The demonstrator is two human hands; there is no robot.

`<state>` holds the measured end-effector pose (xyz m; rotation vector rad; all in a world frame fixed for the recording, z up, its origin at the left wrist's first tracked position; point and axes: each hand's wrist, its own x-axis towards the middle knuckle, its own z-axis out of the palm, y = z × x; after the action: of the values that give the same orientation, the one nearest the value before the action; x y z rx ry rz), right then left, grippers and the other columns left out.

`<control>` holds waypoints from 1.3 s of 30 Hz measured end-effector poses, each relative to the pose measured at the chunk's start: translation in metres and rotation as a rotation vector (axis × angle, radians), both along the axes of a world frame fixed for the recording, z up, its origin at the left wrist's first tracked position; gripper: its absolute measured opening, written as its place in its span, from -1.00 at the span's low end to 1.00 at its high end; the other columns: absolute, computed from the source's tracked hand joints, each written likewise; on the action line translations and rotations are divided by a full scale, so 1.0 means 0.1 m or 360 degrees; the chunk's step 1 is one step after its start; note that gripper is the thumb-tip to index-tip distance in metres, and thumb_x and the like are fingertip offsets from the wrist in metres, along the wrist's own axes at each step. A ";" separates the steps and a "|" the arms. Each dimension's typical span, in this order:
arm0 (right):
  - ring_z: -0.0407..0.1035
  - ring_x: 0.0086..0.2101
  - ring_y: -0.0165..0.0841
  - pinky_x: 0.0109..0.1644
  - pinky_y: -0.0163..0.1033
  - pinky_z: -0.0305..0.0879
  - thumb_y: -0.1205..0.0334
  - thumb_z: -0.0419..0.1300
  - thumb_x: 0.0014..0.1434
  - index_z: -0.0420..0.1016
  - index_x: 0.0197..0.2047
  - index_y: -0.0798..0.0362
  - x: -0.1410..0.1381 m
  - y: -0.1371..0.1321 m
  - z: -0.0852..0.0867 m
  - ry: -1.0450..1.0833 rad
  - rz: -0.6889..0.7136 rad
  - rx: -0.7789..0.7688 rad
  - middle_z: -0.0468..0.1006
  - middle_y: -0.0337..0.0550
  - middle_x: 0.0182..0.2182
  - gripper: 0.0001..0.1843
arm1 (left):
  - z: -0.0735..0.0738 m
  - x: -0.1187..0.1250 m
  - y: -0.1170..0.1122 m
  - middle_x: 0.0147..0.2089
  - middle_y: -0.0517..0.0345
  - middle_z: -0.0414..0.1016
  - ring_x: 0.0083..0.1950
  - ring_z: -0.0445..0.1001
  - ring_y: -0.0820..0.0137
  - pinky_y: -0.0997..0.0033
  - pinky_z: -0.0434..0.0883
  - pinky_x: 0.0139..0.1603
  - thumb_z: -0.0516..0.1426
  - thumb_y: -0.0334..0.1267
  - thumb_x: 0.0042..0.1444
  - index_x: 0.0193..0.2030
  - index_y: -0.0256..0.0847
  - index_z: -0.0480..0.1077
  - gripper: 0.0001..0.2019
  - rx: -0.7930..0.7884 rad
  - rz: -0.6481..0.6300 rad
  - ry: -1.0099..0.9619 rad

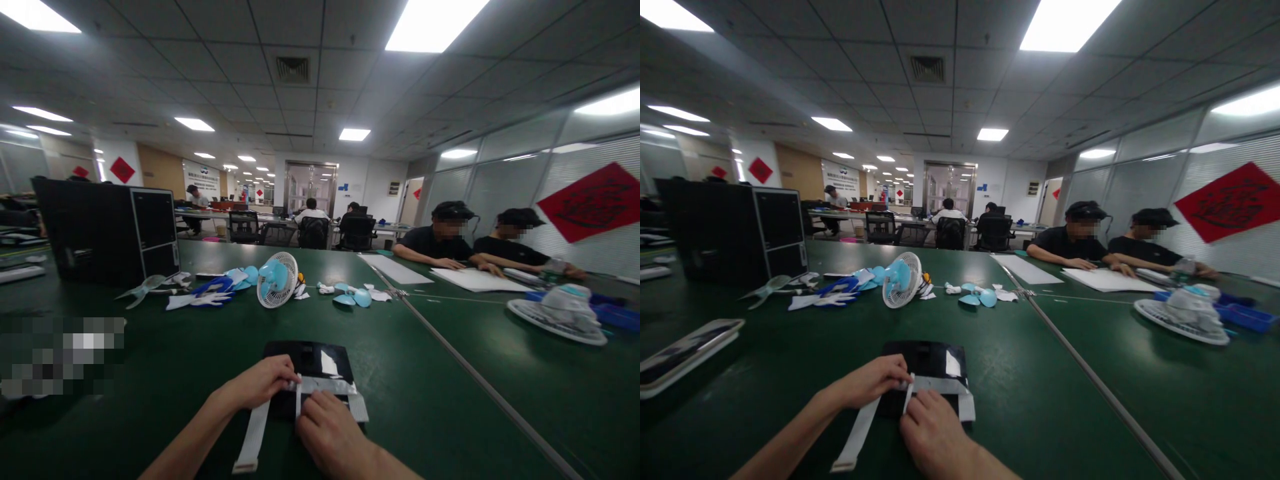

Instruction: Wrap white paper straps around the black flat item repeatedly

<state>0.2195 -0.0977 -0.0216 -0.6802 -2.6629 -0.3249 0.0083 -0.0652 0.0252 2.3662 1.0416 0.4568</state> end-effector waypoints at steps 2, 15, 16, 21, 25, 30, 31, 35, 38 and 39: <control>0.28 -0.29 -0.32 -0.17 -0.20 0.21 0.37 0.06 0.23 0.39 -0.31 0.06 0.01 0.01 -0.02 0.0027 0.0020 0.0029 0.49 -0.15 -0.31 -0.89 | 0.00 0.00 0.00 -0.06 0.15 0.39 -0.07 0.37 0.38 0.42 0.27 -0.01 -0.02 -0.33 0.18 -0.05 -0.06 0.47 -0.70 0.0010 0.0001 0.0010; 0.30 0.01 -0.24 0.10 -0.18 0.23 0.18 0.10 0.20 0.48 -0.19 0.00 0.07 -0.04 -0.05 0.0163 0.0039 -0.0444 0.47 -0.15 0.04 -0.83 | -0.02 0.02 0.00 -0.06 0.16 0.40 -0.07 0.38 0.39 0.45 0.26 -0.03 0.00 -0.32 0.20 -0.07 -0.05 0.48 -0.72 0.0014 0.0045 0.0026; 0.30 0.02 -0.23 0.13 -0.18 0.20 0.18 0.10 0.21 0.47 -0.11 0.01 0.08 -0.03 -0.08 0.0158 0.0050 -0.0462 0.48 -0.13 0.05 -0.78 | -0.02 0.02 -0.01 -0.07 0.17 0.40 -0.07 0.38 0.39 0.46 0.26 -0.04 0.00 -0.32 0.20 -0.07 -0.05 0.48 -0.73 0.0020 0.0057 0.0029; 0.36 0.00 -0.26 0.13 -0.18 0.18 0.20 0.04 0.24 0.39 0.05 0.02 0.06 0.08 -0.21 0.0143 0.0043 -0.0442 0.54 -0.11 0.00 -0.68 | -0.02 0.02 -0.01 -0.11 0.19 0.40 -0.09 0.38 0.42 0.50 0.26 -0.08 0.01 -0.32 0.21 -0.16 -0.06 0.50 -0.76 0.0070 0.0077 0.0055; 0.37 0.01 -0.24 0.11 -0.15 0.19 0.15 0.04 0.25 0.39 0.05 -0.01 0.01 0.13 -0.18 0.0174 -0.0103 -0.0432 0.54 -0.14 0.01 -0.67 | -0.03 0.01 0.00 -0.11 0.20 0.41 -0.10 0.38 0.43 0.50 0.26 -0.09 0.00 -0.29 0.22 -0.19 -0.05 0.50 -0.76 0.0113 0.0060 0.0085; 0.30 0.09 -0.17 0.19 -0.09 0.13 -0.01 0.04 0.26 0.36 0.13 0.01 -0.02 0.15 -0.13 0.0156 -0.0218 -0.0459 0.47 -0.10 0.09 -0.55 | -0.06 0.01 0.01 -0.12 0.21 0.42 -0.11 0.39 0.44 0.51 0.26 -0.11 0.01 -0.27 0.21 -0.19 -0.06 0.50 -0.78 0.0110 0.0077 0.0061; 0.28 0.11 -0.16 0.20 -0.08 0.12 -0.04 0.03 0.25 0.34 0.15 0.02 -0.01 0.16 -0.14 0.0140 -0.0234 -0.0467 0.45 -0.08 0.12 -0.51 | -0.06 0.01 0.01 -0.12 0.21 0.42 -0.10 0.39 0.44 0.51 0.26 -0.10 0.02 -0.28 0.20 -0.19 -0.05 0.51 -0.78 0.0105 0.0081 0.0049; 0.24 0.14 -0.12 0.21 -0.06 0.13 -0.14 0.03 0.23 0.29 0.21 0.05 0.00 0.19 -0.21 0.0076 -0.0236 -0.0437 0.37 -0.04 0.18 -0.40 | -0.08 0.01 0.03 -0.11 0.23 0.42 -0.10 0.40 0.46 0.53 0.26 -0.10 0.02 -0.31 0.18 -0.19 -0.04 0.50 -0.77 0.0077 0.0088 0.0007; 0.29 0.10 -0.13 0.15 -0.11 0.21 -0.18 0.05 0.20 0.33 0.17 0.08 0.00 0.24 -0.34 0.0051 -0.0220 -0.0291 0.42 -0.02 0.14 -0.37 | -0.08 0.02 0.03 -0.11 0.24 0.43 -0.11 0.40 0.46 0.54 0.26 -0.10 0.04 -0.33 0.16 -0.21 -0.05 0.51 -0.78 0.0070 0.0092 0.0007; 0.33 0.06 -0.14 0.11 -0.13 0.25 -0.19 0.06 0.19 0.36 0.14 0.09 0.00 0.26 -0.40 0.0037 -0.0201 -0.0218 0.45 -0.01 0.11 -0.37 | -0.08 0.02 0.03 -0.12 0.23 0.43 -0.12 0.40 0.46 0.54 0.26 -0.11 0.04 -0.33 0.16 -0.22 -0.06 0.51 -0.78 0.0071 0.0097 0.0011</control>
<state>0.2195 -0.0716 -0.0614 -0.8910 -2.6443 -0.1677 0.0100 -0.0626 0.0169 2.3819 1.1200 0.4989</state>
